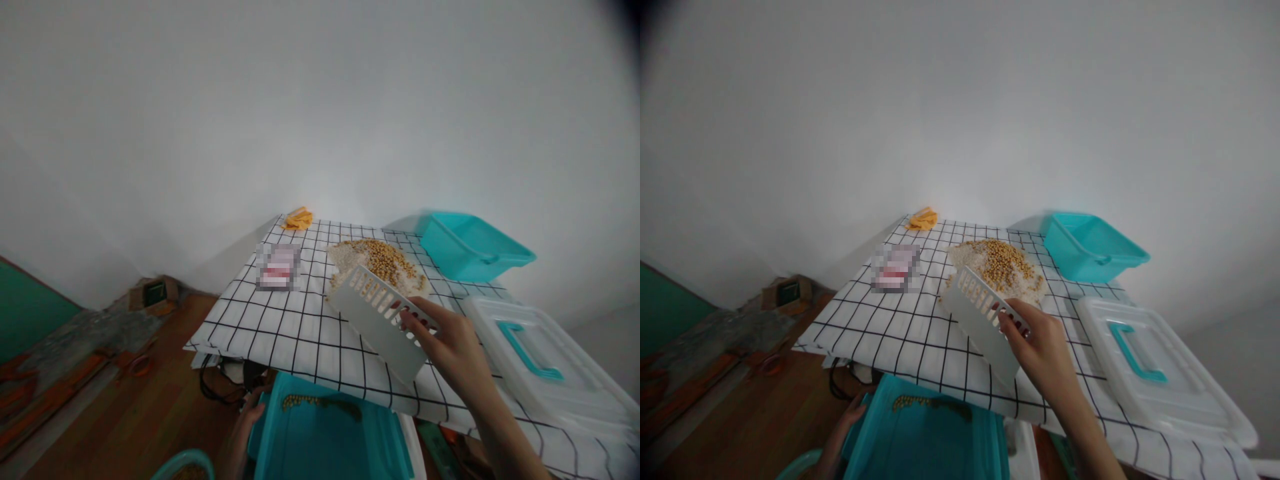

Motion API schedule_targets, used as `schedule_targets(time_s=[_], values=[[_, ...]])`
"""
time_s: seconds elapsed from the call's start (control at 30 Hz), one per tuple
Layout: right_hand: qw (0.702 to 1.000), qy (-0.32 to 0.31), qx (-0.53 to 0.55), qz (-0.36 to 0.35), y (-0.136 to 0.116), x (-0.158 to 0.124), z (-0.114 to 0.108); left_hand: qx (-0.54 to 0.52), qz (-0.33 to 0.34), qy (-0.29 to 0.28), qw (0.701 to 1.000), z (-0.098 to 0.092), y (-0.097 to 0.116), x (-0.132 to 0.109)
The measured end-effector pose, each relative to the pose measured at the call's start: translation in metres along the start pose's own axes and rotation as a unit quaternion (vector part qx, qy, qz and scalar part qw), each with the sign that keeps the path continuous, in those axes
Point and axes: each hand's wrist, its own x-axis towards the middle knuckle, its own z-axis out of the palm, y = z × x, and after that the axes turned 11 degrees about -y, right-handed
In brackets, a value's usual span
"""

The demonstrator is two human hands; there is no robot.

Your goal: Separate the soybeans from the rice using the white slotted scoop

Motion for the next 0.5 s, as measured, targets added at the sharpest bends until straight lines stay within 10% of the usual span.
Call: schedule_targets(time_s=[0.5], values=[[1.000, -0.006, 0.000, -0.021, -0.002, 0.007, 0.003, 0.013, -0.001, -0.015, 1.000, -0.009, -0.005, 0.006]])
